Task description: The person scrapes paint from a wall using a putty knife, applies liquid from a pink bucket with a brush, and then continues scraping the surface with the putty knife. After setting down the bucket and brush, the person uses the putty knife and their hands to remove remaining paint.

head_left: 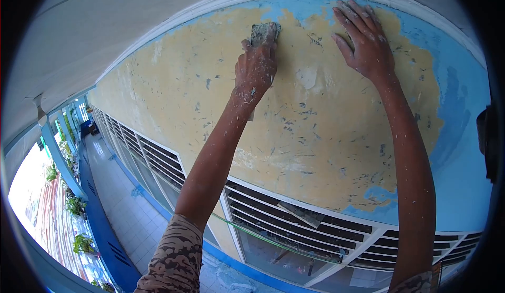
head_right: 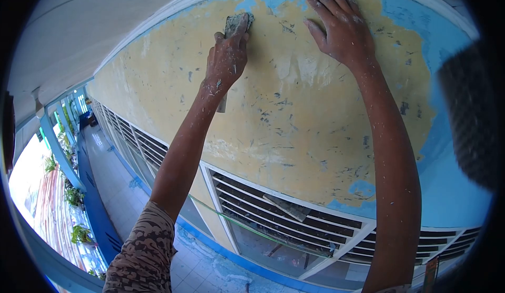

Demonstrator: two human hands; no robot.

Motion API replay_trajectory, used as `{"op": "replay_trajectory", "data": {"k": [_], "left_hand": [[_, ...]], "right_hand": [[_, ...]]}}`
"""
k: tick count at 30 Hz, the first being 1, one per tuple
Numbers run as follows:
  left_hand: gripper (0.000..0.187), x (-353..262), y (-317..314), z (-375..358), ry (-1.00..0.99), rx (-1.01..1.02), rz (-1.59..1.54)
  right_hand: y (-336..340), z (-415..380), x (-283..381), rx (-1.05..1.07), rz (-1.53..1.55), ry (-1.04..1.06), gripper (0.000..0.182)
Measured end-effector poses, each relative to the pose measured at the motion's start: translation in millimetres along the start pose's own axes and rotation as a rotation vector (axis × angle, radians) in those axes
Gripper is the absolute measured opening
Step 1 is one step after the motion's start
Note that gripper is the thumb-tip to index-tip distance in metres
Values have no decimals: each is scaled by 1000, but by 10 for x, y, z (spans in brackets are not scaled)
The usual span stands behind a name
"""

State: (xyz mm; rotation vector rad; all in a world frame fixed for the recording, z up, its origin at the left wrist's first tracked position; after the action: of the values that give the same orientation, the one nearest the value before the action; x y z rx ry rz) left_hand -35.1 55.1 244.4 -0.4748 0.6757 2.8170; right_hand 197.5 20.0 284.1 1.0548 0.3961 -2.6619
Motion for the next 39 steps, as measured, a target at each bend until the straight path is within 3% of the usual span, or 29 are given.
{"op": "replay_trajectory", "data": {"k": [3, 7, 10, 15, 19, 25, 29, 33, 39], "left_hand": [[51, -65, 149, 428, -51, -178, -28], [51, -107, 87, 286, -133, -145, 28], [49, -20, 61, 37, -29, -68, 24], [47, -34, 209, 484, -163, -236, 14], [48, 77, 83, 181, -98, -115, 13], [49, 11, 227, 637, -133, -206, 13], [49, -31, 106, 152, -127, -122, 45], [48, -68, 282, 551, -128, -167, 8], [48, -74, 210, 333, -130, -129, 86]], "right_hand": [[-72, -15, -10, 33, -3, -7, 54], [-8, 4, 6, 5, 23, 9, 54], [-4, -16, -13, -14, 19, 5, 53], [-30, -18, -13, 10, 7, -12, 52], [-4, -22, -26, -13, 10, -10, 52], [3, 17, -29, -16, 11, 6, 51], [-9, -11, -20, -6, 8, -9, 51], [-38, -12, -29, -12, 19, -8, 50], [-12, -23, -37, -4, 10, -29, 50]]}}
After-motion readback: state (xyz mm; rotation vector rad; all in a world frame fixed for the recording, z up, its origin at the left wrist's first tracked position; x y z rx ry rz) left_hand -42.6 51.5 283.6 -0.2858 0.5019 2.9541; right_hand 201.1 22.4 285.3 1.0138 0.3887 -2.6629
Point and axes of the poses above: each hand's wrist, its own z-axis towards the middle knuckle, its own y-axis out of the back of the hand, x = y × z, the point moved 9 cm from there along z, towards the middle knuckle, and after that the axes turned 11 degrees about y, right-handed, at the moved point
